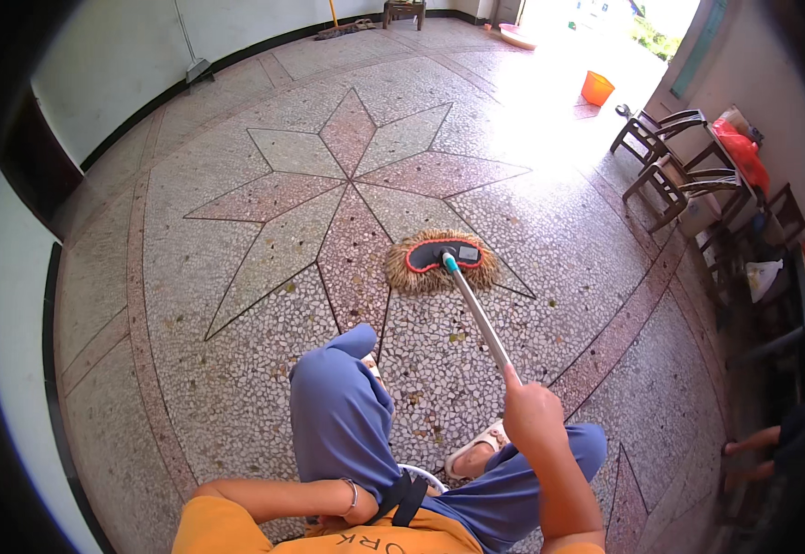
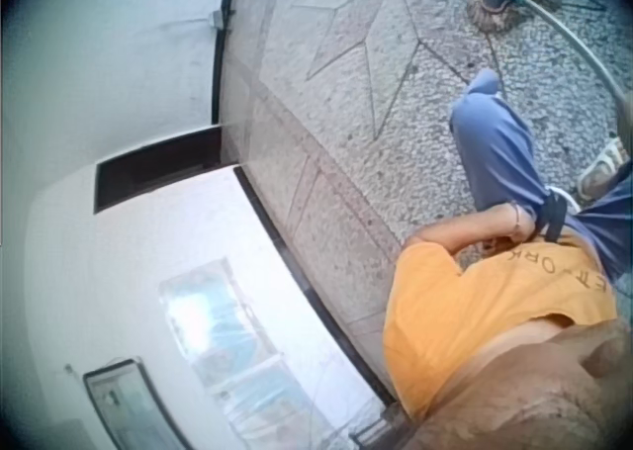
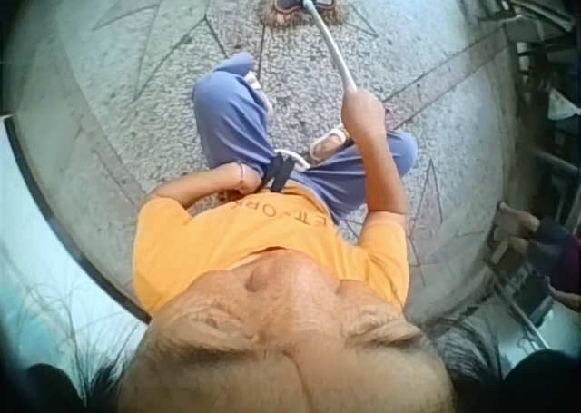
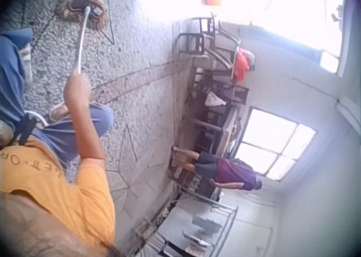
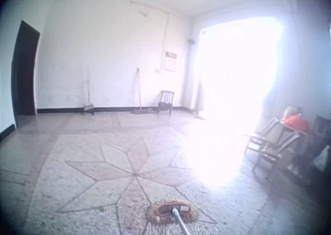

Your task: The person sweeps the tiled floor by holding and pushing a dust mop across the surface while seated.

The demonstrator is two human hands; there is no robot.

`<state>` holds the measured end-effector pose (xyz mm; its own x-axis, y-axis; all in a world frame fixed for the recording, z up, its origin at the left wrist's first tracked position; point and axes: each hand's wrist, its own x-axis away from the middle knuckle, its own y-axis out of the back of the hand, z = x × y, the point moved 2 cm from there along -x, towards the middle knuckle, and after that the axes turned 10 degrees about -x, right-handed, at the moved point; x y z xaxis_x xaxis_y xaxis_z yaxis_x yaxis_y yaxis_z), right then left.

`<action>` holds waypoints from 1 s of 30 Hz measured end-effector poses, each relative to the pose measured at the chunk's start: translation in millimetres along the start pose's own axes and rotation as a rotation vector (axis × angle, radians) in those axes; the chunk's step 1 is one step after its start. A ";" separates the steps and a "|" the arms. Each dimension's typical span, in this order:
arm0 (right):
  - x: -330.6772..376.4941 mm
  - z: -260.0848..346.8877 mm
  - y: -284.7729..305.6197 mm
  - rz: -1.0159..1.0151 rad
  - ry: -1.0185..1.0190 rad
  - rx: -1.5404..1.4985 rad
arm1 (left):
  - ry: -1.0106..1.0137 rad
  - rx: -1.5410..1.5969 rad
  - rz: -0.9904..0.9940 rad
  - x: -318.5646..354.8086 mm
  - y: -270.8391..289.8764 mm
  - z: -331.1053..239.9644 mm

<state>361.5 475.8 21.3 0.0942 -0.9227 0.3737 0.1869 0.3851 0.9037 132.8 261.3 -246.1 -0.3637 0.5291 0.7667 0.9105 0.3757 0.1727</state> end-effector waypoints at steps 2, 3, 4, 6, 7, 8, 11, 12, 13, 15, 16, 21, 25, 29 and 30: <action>-46.3 1.1 -14.6 -0.022 -0.002 -0.029 | -0.087 -0.050 0.105 16.6 3.4 -8.5; -66.5 -7.1 -21.0 -0.071 -0.006 -0.050 | 0.100 0.147 -0.033 71.3 27.8 -24.0; -85.8 -7.3 -28.5 -0.118 0.010 -0.076 | 0.296 0.360 -0.176 105.2 38.0 -33.3; -119.8 -3.2 -51.8 -0.096 -0.012 -0.107 | 0.382 0.573 -0.257 122.7 40.4 -40.2; -129.9 1.8 -57.8 -0.071 -0.047 -0.114 | 0.381 0.612 -0.278 120.7 39.4 -39.0; -132.4 3.6 -65.7 -0.054 -0.068 -0.115 | 0.376 0.629 -0.293 118.0 38.8 -38.2; -116.7 4.2 -89.1 -0.017 -0.074 -0.119 | 0.375 0.670 -0.300 113.8 37.9 -38.9; -102.3 1.2 -89.9 -0.043 -0.044 -0.115 | 0.374 0.679 -0.300 113.2 36.5 -38.9; -85.4 -4.9 -88.1 -0.072 -0.020 -0.109 | 0.370 0.682 -0.299 111.5 36.6 -39.0; -45.6 -28.5 -79.1 -0.054 0.017 -0.099 | 0.354 0.670 -0.295 108.4 36.8 -36.8; -21.7 -37.2 -67.9 -0.035 0.031 -0.100 | 0.345 0.666 -0.289 106.4 36.2 -34.8; 94.0 -49.1 11.1 0.010 0.018 -0.116 | 0.251 0.572 -0.259 89.3 29.9 -24.4; 113.2 -22.3 43.2 0.080 -0.005 -0.206 | 0.163 0.463 -0.228 67.6 21.6 -14.9; 86.6 -8.5 29.2 -0.004 -0.040 -0.080 | 0.110 0.341 -0.225 52.7 18.1 -8.2; 74.1 -4.8 24.1 -0.007 -0.016 -0.075 | 0.098 0.314 -0.219 50.8 16.3 -8.8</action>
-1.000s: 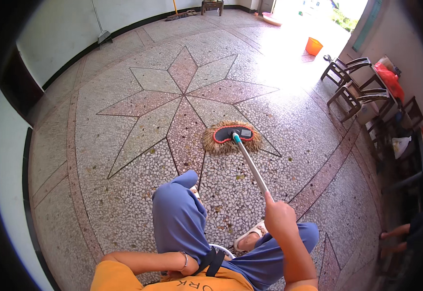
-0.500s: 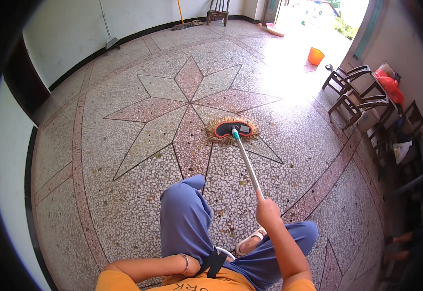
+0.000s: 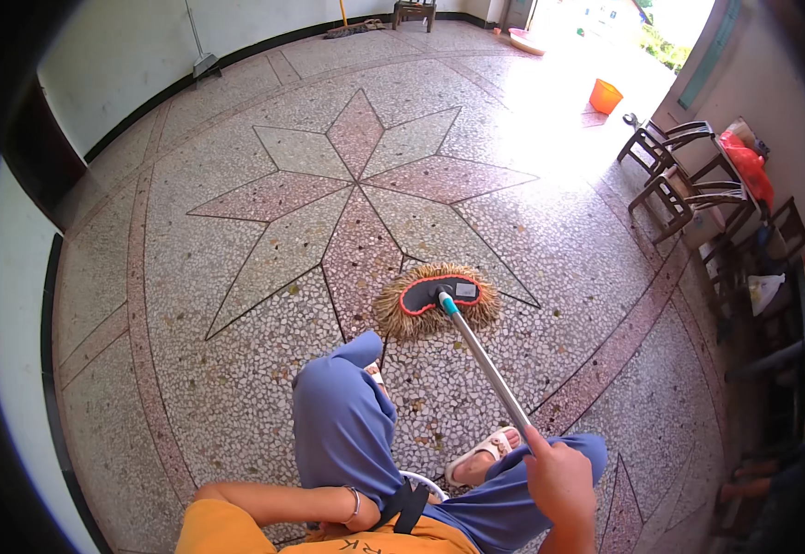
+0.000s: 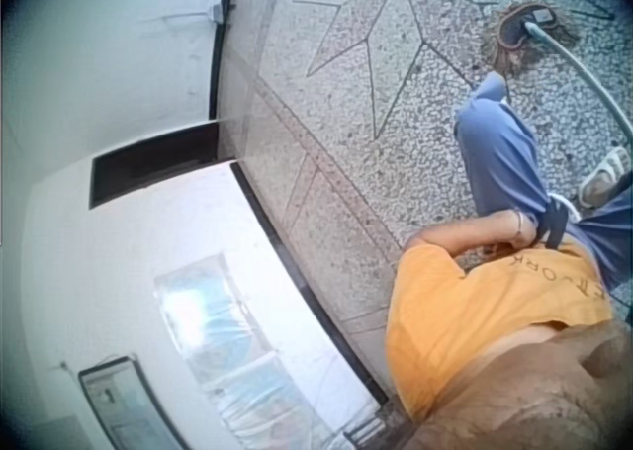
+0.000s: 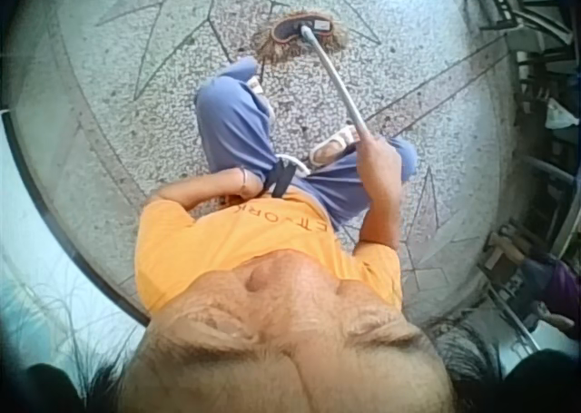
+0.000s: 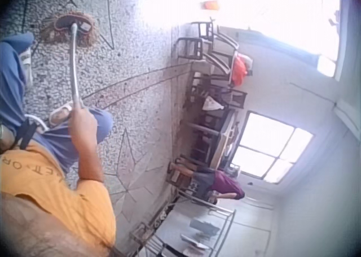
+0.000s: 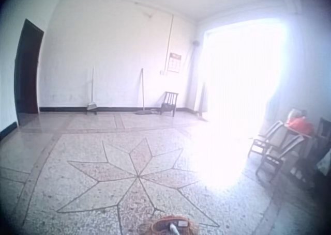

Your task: The person sweeps the tiled floor by holding and pushing a dust mop across the surface while seated.

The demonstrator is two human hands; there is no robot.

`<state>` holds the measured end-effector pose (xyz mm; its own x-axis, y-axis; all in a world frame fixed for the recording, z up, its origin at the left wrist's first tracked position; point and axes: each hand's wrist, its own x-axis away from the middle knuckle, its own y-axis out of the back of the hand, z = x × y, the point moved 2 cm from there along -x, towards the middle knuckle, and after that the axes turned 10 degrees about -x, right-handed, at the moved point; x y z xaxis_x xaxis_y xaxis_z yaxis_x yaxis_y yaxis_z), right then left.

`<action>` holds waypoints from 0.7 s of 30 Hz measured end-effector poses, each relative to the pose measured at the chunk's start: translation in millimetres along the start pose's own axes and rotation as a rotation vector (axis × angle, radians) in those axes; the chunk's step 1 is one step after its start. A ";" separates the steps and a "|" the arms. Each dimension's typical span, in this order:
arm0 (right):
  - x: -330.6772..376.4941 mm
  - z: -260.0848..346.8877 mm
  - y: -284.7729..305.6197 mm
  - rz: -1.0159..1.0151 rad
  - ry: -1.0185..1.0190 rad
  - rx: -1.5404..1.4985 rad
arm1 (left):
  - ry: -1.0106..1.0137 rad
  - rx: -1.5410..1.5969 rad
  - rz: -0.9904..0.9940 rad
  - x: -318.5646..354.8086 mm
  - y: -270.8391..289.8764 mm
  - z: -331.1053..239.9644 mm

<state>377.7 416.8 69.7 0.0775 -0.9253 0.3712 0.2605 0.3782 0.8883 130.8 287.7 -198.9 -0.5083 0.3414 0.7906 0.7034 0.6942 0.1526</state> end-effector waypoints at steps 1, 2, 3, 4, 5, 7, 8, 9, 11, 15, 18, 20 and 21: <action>-14.3 4.7 -5.2 -0.001 0.002 -0.001 | -0.009 -0.026 -0.005 -3.1 -2.2 0.8; -31.9 9.2 -9.8 -0.021 0.006 -0.014 | -0.020 -0.053 -0.011 -6.1 -3.7 3.1; -51.4 13.1 -14.9 -0.041 0.016 -0.028 | -0.027 -0.080 -0.018 -8.9 -7.7 3.0; -72.7 13.6 -21.6 -0.045 0.031 -0.021 | -0.031 -0.117 -0.028 -11.4 -10.0 2.9; -96.1 14.2 -28.6 -0.050 0.048 -0.014 | -0.035 -0.167 -0.047 -13.9 -12.3 2.6; -145.8 25.3 -41.8 -0.082 0.106 -0.069 | -0.019 -0.235 -0.137 -20.2 -21.0 0.2; -167.8 25.2 -46.1 -0.096 0.113 -0.064 | -0.013 -0.177 -0.093 -12.1 -17.2 -0.4; -189.0 25.6 -51.3 -0.110 0.120 -0.061 | 0.026 -0.073 -0.083 -1.5 -11.8 -1.6; -223.7 29.4 -67.3 -0.104 0.066 -0.093 | 0.126 0.164 -0.102 16.4 -5.3 -6.0; -232.9 32.9 -90.3 -0.054 -0.011 -0.073 | 0.243 0.416 -0.181 17.2 -11.0 -14.6; -210.9 -4.5 -93.5 -0.060 -0.014 -0.068 | 0.258 0.483 -0.218 1.9 -17.2 -19.4; -183.7 -34.8 -82.5 -0.055 -0.004 -0.030 | 0.239 0.488 -0.223 0.0 -13.7 -26.4; -167.0 -53.1 -74.9 -0.047 -0.012 0.000 | 0.213 0.483 -0.207 5.8 -3.8 -31.7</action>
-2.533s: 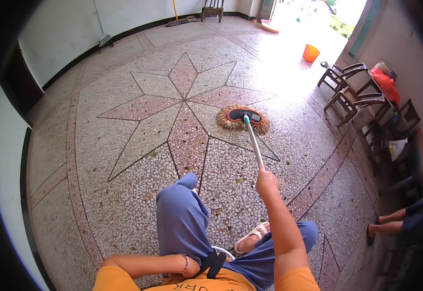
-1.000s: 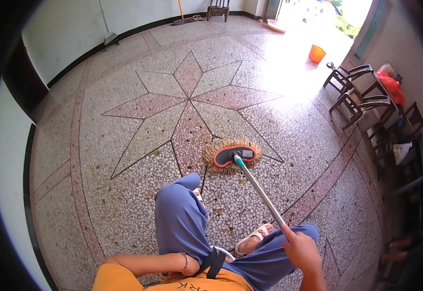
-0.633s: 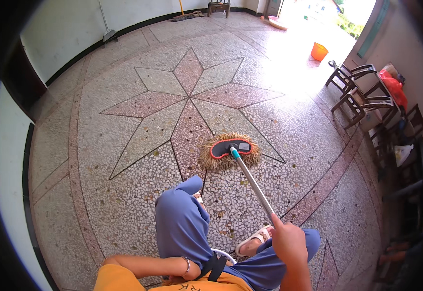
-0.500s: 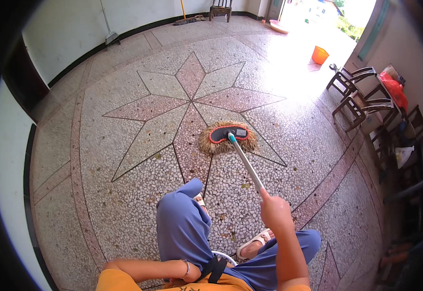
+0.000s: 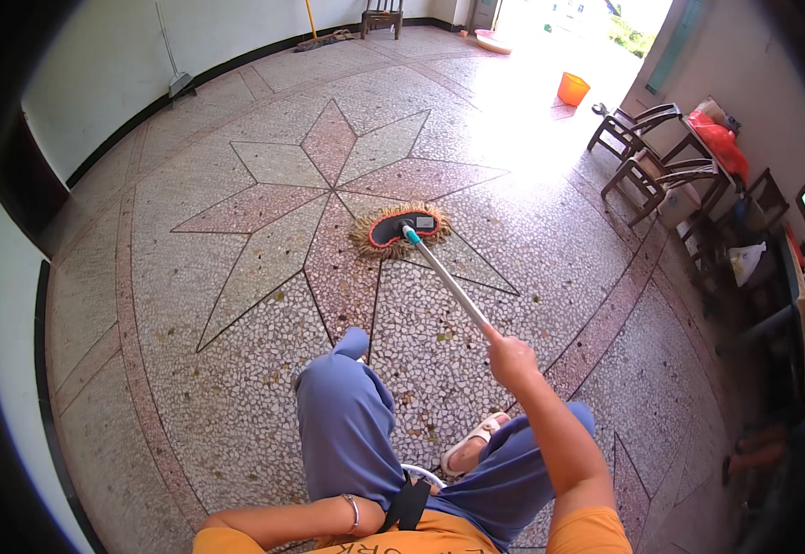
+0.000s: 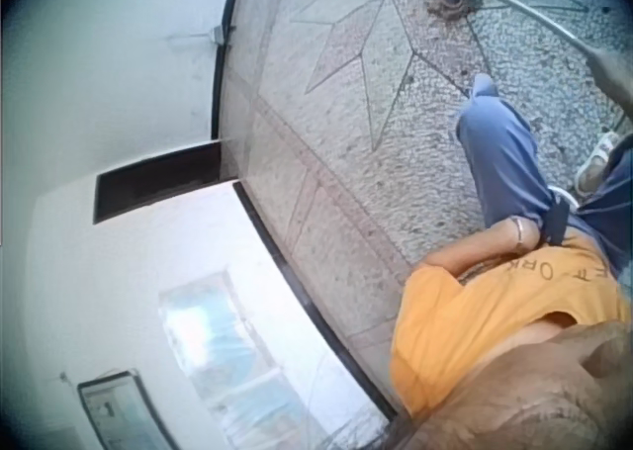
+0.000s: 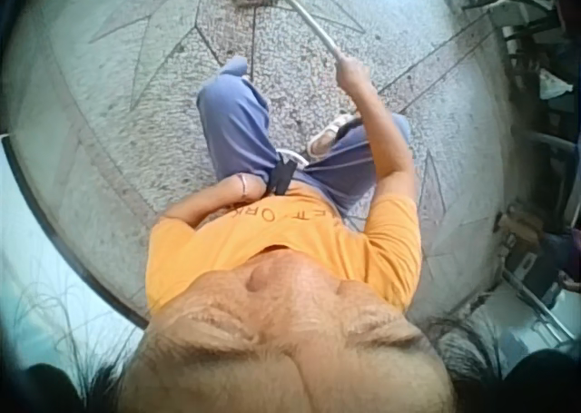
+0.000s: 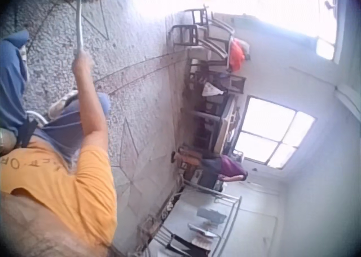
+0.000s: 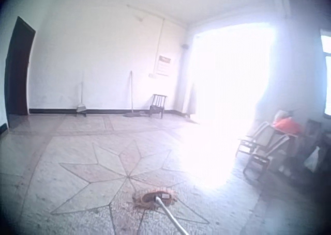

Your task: The person sweeps the tiled floor by holding and pushing a dust mop across the surface while seated.

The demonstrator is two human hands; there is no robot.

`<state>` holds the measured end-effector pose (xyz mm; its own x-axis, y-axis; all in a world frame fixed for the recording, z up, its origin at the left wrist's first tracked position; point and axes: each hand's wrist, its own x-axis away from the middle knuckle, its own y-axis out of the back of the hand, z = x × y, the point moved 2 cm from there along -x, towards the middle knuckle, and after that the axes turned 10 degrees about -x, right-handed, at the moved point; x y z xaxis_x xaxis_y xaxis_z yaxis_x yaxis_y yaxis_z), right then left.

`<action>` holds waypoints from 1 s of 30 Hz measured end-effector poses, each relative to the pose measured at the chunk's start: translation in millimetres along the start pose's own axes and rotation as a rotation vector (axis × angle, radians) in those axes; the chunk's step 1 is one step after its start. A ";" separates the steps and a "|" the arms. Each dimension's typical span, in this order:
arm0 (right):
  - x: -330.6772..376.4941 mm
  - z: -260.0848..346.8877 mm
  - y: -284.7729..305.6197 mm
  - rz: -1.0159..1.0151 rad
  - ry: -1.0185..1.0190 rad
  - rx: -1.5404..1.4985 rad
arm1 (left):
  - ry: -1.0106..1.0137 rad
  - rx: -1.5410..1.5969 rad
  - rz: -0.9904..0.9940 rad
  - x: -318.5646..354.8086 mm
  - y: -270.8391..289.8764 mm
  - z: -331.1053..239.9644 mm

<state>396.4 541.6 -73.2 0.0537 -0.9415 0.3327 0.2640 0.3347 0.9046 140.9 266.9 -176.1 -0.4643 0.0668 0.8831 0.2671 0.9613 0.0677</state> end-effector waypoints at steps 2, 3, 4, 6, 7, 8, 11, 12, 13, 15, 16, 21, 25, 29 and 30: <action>48.4 -22.6 24.6 -0.039 0.035 0.012 | -0.030 -0.014 0.027 29.9 18.0 -21.5; 74.2 -29.9 37.0 -0.027 0.016 0.025 | 0.033 0.288 0.109 60.1 26.8 -35.5; 98.7 -33.4 49.2 -0.014 0.002 0.040 | 0.099 0.593 0.189 76.5 32.1 -43.4; 142.1 -39.8 67.7 0.053 -0.096 0.066 | 0.152 0.459 0.187 77.8 38.9 -46.1; 166.0 -46.1 75.9 0.032 -0.117 0.070 | 0.143 0.410 0.151 79.8 43.8 -50.2; 188.9 -52.8 81.2 0.013 -0.142 0.074 | 0.133 0.360 0.120 78.1 45.6 -52.5; 247.1 -49.7 102.9 -0.005 -0.224 0.083 | 0.110 0.223 0.116 66.8 47.8 -45.5; 266.1 -49.5 109.3 -0.009 -0.238 0.082 | 0.066 0.047 0.150 70.9 53.1 -48.3; 284.0 -47.8 115.3 -0.034 -0.279 0.084 | 0.030 0.072 0.067 65.0 50.3 -41.8; 313.5 -38.4 124.6 -0.063 -0.333 0.083 | 0.043 -0.015 0.122 67.1 51.0 -40.1; 324.5 -35.4 128.4 -0.057 -0.399 0.093 | 0.052 -0.094 0.178 77.7 60.8 -46.3; 335.9 -31.4 113.2 -0.074 -0.530 0.072 | 0.034 -0.052 0.217 97.1 63.8 -44.2; 308.2 -40.6 88.3 -0.088 -0.530 0.071 | -0.120 -0.356 0.296 104.2 70.0 -52.5; 243.6 -71.2 66.0 -0.165 -0.423 -0.001 | -0.150 -0.221 0.120 115.5 78.8 -55.1; 223.3 -81.1 63.8 -0.160 -0.421 -0.002 | -0.181 -0.249 0.110 112.0 77.5 -54.4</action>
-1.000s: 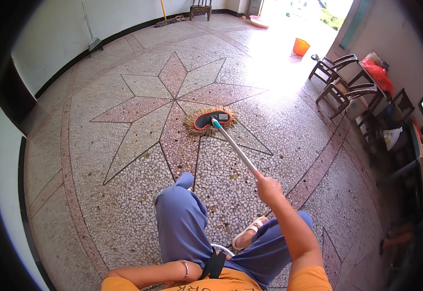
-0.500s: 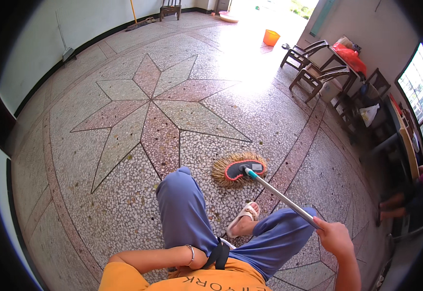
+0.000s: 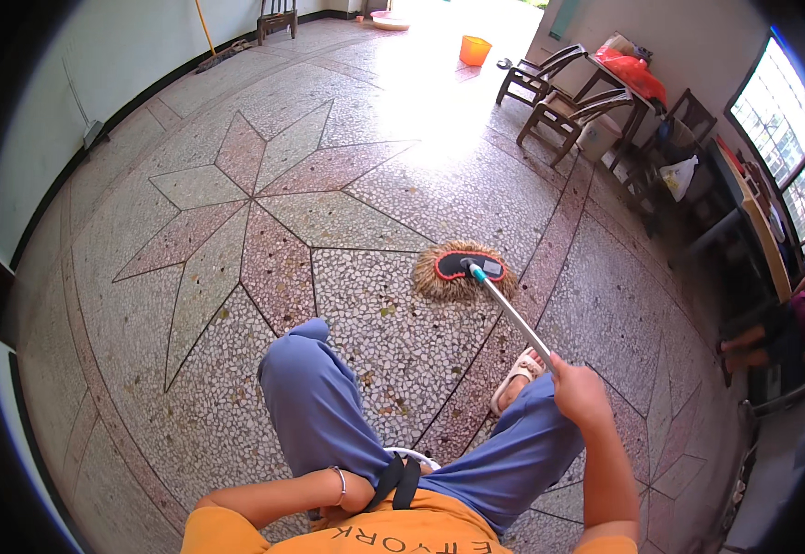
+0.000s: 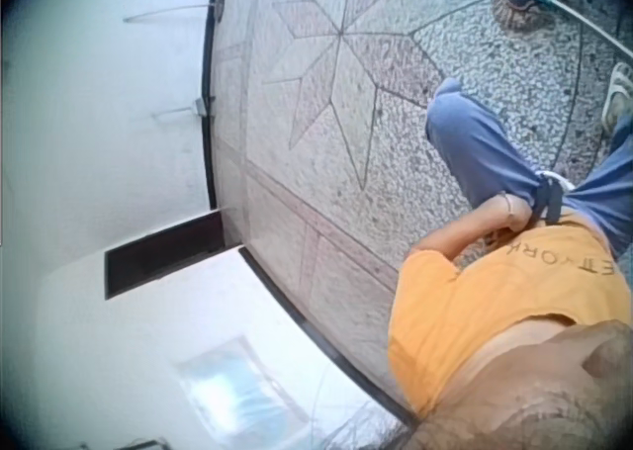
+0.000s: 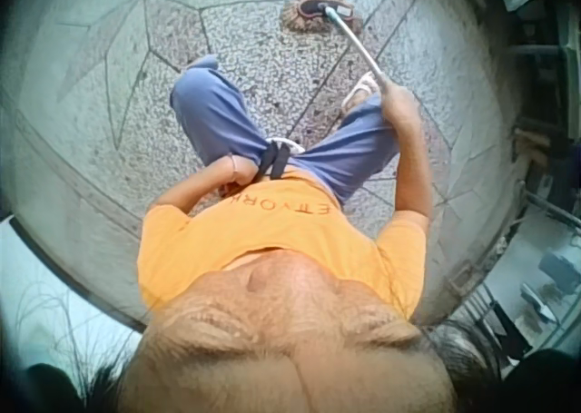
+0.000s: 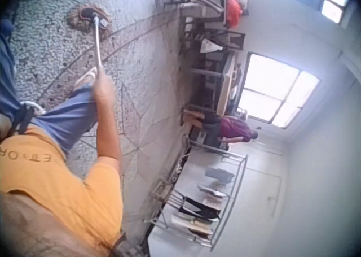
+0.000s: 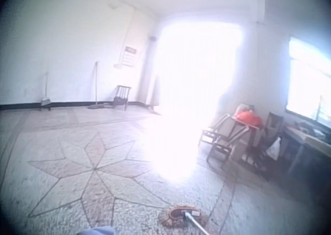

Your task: The person sweeps the tiled floor by holding and pushing a dust mop across the surface while seated.

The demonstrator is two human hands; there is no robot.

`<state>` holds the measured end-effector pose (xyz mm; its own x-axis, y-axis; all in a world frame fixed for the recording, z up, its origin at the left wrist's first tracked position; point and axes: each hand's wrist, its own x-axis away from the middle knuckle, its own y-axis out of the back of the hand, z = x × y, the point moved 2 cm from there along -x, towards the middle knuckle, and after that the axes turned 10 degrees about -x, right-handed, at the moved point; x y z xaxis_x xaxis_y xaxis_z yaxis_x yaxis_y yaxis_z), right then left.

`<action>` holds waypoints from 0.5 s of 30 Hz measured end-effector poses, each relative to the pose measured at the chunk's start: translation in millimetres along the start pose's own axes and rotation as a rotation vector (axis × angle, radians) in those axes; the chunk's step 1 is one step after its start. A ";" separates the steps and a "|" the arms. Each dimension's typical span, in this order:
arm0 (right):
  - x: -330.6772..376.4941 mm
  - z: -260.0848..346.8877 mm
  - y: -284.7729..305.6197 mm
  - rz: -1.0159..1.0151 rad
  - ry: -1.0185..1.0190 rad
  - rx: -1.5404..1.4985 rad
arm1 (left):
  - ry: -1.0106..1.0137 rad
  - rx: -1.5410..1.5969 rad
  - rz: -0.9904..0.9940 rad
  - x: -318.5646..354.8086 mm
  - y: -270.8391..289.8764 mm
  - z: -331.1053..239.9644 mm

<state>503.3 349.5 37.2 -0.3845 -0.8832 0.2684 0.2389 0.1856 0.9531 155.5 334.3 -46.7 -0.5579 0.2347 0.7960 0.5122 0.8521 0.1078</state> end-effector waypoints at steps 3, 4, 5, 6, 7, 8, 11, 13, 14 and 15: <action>-66.3 2.2 -5.3 -0.012 0.003 -0.036 | 0.204 0.095 0.196 -15.1 -1.0 1.2; -87.4 0.0 -6.5 -0.012 -0.013 -0.043 | 0.207 0.095 0.200 -21.6 0.5 0.2; -108.0 -2.8 -10.1 -0.007 -0.010 -0.047 | 0.213 0.059 0.194 -26.8 -0.6 0.3; -126.3 -3.3 -12.7 -0.032 0.004 -0.038 | 0.207 0.024 0.189 -32.5 -2.6 2.6; -138.5 -7.4 -14.9 -0.058 0.017 -0.028 | 0.126 -0.049 0.119 -38.9 -2.4 3.1; -145.6 -15.4 -16.7 -0.053 0.013 -0.017 | 0.114 -0.048 0.122 -45.7 -2.4 4.2; -160.4 -29.2 -19.1 -0.040 0.036 -0.019 | 0.208 0.215 0.117 -67.5 -13.9 14.7; -145.4 -47.8 -11.7 -0.006 0.043 -0.008 | 0.300 0.322 0.177 -66.5 -3.1 1.3; -135.5 -59.6 -5.0 0.005 0.045 0.015 | 0.391 0.412 0.235 -66.5 1.4 -3.7; -123.9 -72.0 3.5 0.014 0.045 0.036 | 0.384 0.414 0.233 -74.2 1.5 -3.7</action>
<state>616.0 428.6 -2.8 -0.3409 -0.8987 0.2760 0.2111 0.2129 0.9540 200.1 316.5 -103.3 -0.1467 0.3166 0.9372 0.2525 0.9280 -0.2739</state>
